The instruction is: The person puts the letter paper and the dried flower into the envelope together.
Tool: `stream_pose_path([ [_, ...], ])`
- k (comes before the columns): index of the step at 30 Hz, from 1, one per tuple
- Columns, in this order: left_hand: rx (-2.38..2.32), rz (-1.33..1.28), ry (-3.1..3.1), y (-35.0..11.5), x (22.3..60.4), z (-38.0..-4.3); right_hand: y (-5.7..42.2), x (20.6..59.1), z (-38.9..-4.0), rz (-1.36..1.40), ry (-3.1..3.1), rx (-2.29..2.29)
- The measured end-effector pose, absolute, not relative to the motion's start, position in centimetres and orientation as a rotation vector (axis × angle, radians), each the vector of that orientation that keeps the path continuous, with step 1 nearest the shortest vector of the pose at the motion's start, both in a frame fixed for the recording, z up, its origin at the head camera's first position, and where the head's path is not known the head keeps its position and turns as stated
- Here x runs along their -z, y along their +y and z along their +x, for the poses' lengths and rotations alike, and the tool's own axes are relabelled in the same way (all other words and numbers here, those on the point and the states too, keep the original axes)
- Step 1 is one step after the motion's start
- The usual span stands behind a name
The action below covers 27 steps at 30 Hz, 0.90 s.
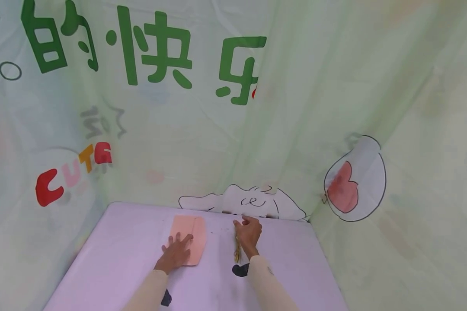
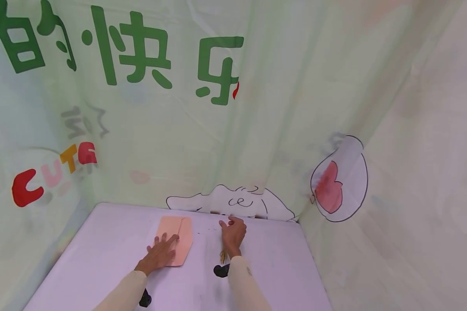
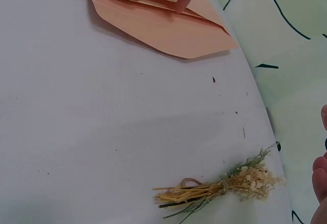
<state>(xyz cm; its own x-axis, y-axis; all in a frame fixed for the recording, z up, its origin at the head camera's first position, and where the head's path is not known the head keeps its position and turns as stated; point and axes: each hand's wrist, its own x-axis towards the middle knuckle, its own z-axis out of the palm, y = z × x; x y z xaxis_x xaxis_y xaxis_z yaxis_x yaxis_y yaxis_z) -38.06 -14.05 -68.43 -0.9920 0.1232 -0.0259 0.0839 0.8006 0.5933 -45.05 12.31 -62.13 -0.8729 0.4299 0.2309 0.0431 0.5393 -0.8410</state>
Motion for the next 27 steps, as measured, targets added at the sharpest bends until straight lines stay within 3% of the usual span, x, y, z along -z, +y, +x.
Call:
stream_pose_path([
  [20,-0.993,0.178,2.954,-14.0,71.0,-39.0,13.3,67.4,-43.2,-0.616,-2.501,-1.237],
  [27,-1.004,0.186,2.922,-14.3,70.1,-38.7,13.2,69.4,-42.7,-0.579,-2.534,-1.189],
])
